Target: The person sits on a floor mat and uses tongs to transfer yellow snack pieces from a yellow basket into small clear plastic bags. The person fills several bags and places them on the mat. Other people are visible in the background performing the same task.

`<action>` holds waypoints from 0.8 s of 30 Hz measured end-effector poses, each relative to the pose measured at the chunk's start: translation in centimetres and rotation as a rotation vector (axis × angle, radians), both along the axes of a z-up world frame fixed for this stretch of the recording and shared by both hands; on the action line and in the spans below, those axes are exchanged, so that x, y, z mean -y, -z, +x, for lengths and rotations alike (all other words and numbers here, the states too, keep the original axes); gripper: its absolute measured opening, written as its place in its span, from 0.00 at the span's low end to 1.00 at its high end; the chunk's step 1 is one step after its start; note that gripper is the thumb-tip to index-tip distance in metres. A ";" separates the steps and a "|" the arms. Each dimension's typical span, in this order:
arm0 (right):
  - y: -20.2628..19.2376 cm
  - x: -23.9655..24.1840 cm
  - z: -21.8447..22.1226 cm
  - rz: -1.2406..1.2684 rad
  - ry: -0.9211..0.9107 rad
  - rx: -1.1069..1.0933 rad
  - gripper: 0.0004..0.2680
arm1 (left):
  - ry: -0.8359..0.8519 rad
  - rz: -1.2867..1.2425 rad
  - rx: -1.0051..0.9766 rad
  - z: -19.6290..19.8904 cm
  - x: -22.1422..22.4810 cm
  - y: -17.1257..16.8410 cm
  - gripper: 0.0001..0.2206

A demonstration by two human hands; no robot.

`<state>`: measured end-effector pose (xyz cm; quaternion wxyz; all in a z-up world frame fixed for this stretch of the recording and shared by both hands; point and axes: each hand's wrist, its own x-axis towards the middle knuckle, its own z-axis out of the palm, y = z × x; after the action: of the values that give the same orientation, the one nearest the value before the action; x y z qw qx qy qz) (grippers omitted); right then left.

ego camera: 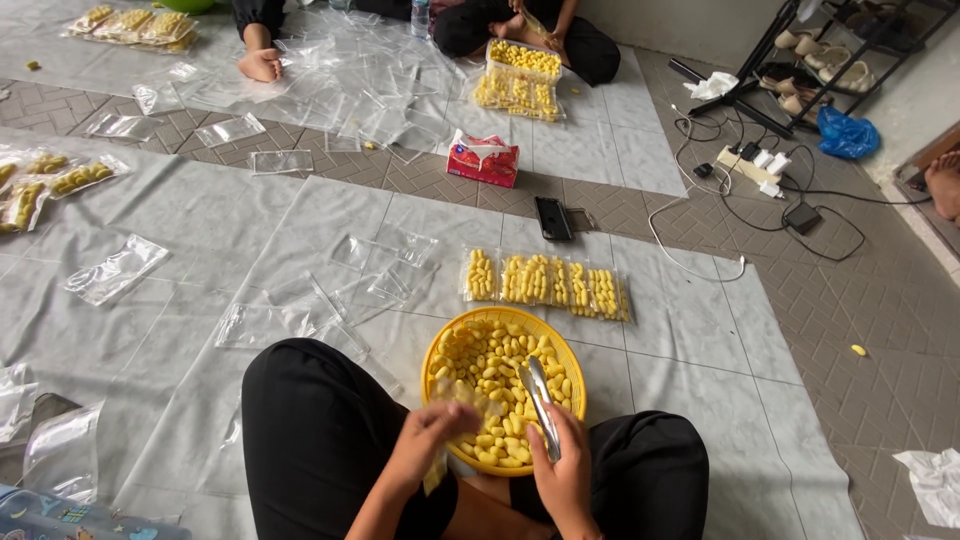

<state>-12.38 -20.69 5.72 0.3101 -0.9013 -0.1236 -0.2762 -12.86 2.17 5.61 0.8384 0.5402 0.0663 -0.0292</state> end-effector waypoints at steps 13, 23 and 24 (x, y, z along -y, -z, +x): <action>6.8 1.9 -1.9 1.467 0.098 -0.718 0.04 | 0.463 -0.244 -0.046 -5.7 -1.1 -2.6 0.48; 11.5 1.0 -4.6 1.092 0.005 -0.965 0.24 | 0.020 0.412 0.242 -4.3 4.2 -5.4 0.50; 10.8 0.8 -4.6 1.092 0.005 -0.965 0.24 | 0.019 0.413 0.243 -4.2 4.1 -5.6 0.50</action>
<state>-16.98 -21.48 -5.06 0.7349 -0.6399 0.1842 0.1289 -17.01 -1.93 11.17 0.7116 0.7004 -0.0356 0.0420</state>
